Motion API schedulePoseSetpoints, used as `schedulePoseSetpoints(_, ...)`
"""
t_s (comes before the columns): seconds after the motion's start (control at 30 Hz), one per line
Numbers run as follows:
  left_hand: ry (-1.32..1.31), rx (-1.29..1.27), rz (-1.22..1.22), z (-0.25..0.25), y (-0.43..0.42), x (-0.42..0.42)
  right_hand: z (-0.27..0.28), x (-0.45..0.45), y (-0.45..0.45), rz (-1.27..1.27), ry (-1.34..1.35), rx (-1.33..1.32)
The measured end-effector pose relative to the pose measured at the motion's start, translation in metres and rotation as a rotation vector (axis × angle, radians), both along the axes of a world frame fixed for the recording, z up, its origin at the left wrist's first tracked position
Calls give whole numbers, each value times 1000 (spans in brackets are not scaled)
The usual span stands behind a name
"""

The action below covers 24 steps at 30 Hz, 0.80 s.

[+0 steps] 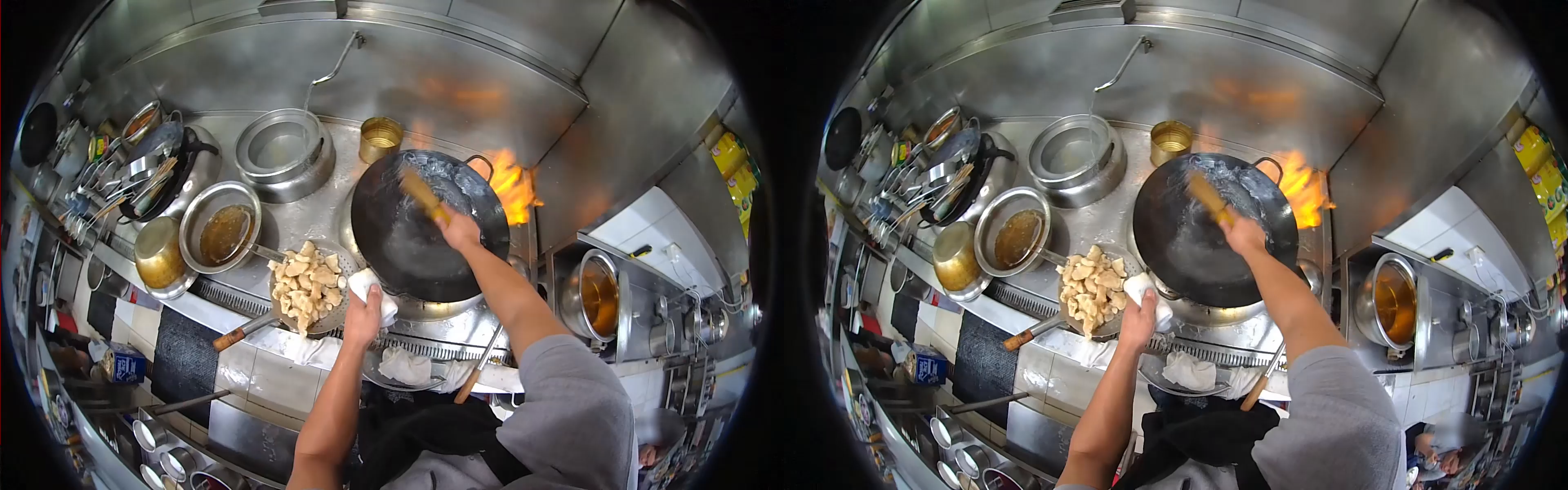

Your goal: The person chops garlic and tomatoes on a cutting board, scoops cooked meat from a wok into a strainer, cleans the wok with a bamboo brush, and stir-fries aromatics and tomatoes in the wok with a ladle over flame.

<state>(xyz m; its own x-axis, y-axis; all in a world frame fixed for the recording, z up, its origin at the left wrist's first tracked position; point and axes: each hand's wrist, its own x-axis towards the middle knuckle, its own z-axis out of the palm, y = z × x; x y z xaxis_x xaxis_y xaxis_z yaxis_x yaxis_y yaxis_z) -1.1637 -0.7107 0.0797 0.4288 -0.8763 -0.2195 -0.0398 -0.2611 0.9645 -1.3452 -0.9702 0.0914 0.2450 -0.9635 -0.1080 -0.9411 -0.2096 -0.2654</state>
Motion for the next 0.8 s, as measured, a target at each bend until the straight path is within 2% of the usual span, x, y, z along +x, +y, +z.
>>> schedulePoseSetpoints(0.07,45,24,52,10,12,3,-18,25,-15,-236,-260,-24)
schedulePoseSetpoints(0.1,98,38,85,12,17,4,-35,45,-12,-242,-303,-95)
schedulePoseSetpoints(0.17,130,13,80,-7,24,5,6,74,41,-208,-502,289)
schedulePoseSetpoints(0.23,120,-61,127,-23,30,7,31,61,88,-58,-562,529)
schedulePoseSetpoints(0.3,158,-42,98,-13,39,12,-8,-4,97,392,-628,389)
schedulePoseSetpoints(0.33,198,0,102,-12,40,16,-36,-51,85,541,-577,373)
schedulePoseSetpoints(0.37,236,42,104,-12,39,20,75,-60,109,71,-430,971)
schedulePoseSetpoints(0.4,238,44,93,-14,36,23,67,-95,83,87,-166,832)
schedulePoseSetpoints(0.43,217,14,74,-16,30,23,99,-108,68,14,-21,838)
schedulePoseSetpoints(0.47,193,-17,50,-18,23,23,97,-131,35,68,73,717)
schedulePoseSetpoints(0.57,148,-59,38,-20,-11,11,89,-120,-35,126,476,163)
schedulePoseSetpoints(0.6,149,-57,17,-20,-21,10,93,-87,-28,22,357,70)
schedulePoseSetpoints(0.63,165,-35,4,-17,-30,6,79,-58,-24,-21,129,0)
schedulePoseSetpoints(0.67,180,-14,-8,-14,-39,2,33,-38,-31,-78,75,-94)
schedulePoseSetpoints(0.7,194,4,-16,-11,-47,-2,39,2,-4,-193,86,11)
schedulePoseSetpoints(0.73,195,7,-32,-11,-51,-7,3,18,4,-197,-73,33)
schedulePoseSetpoints(0.77,197,-9,9,-12,-50,-10,-19,33,25,-209,-91,-37)
schedulePoseSetpoints(0.8,195,-22,49,-14,-47,-11,-7,42,48,-203,-152,129)
